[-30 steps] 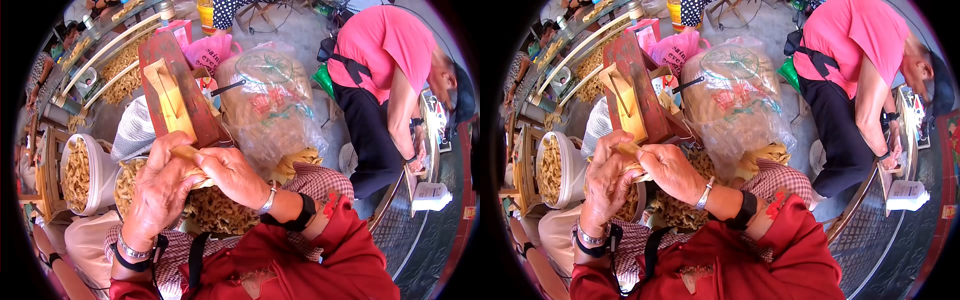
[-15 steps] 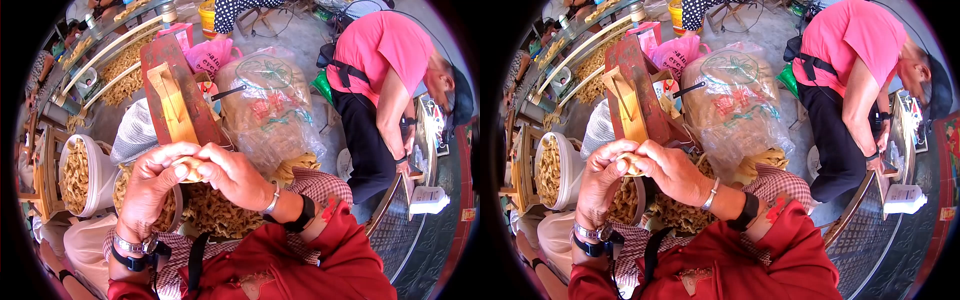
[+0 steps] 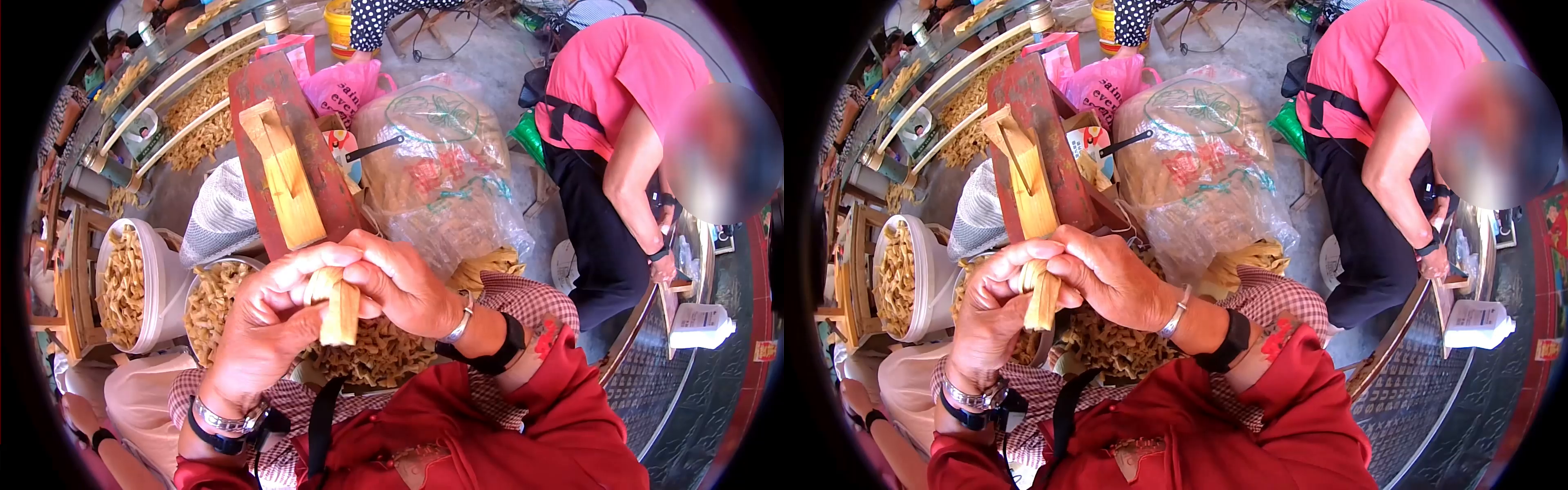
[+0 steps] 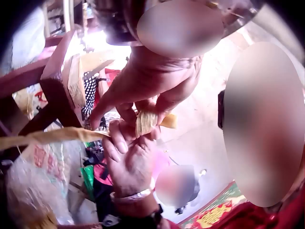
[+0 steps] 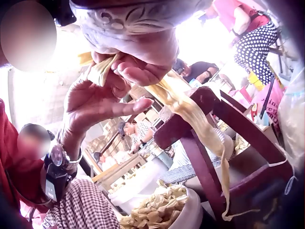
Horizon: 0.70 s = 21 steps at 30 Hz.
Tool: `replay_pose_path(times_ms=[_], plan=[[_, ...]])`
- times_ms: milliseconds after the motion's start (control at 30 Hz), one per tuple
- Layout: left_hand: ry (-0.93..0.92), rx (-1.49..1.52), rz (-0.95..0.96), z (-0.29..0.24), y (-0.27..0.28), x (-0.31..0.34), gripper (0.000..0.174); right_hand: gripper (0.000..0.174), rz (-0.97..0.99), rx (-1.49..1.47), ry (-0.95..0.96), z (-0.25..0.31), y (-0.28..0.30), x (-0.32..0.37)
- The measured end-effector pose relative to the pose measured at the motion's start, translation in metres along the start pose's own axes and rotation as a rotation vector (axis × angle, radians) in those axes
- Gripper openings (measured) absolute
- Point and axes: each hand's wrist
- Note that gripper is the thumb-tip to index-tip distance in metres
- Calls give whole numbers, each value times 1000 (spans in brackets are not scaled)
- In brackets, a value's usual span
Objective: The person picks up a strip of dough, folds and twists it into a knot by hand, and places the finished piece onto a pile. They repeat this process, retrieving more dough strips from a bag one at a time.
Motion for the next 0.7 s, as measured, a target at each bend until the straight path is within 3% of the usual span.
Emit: replay_pose_path(times_ms=[133, 167, 267, 400, 433, 533, 633, 700], plan=[[-163, -340, -122, 11, -3, 1, 33, 27, -47, -11, -48, -2, -5, 2], [-305, -505, -111, 14, -1, -2, 30, 27, -67, -12, -42, -3, -7, 2], [-401, -778, -35, 8, 8, -9, 33, 37, -71, 11, -10, -6, -10, 1], [-377, -715, -39, 14, 1, -11, 37, 44, -152, 43, 45, -14, -17, 2], [-350, -601, -32, 17, 5, -11, 38, 45, -128, -16, -17, -12, -16, 4], [-3, -235, 43, 10, 11, -3, 40, 51, -29, -291, -248, -8, -15, 9], [139, -133, 70, 11, 11, -2, 44, 56, 76, -258, -272, -11, -5, 11], [219, -73, 81, 3, 6, -4, 46, 58, 42, -206, -261, -11, -6, 11]])
Point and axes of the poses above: each hand's wrist, its own x-axis away from the middle knuckle, its own y-axis out of the back of the hand, z = x × y, and after that the axes turned 5 degrees about -y, right-handed
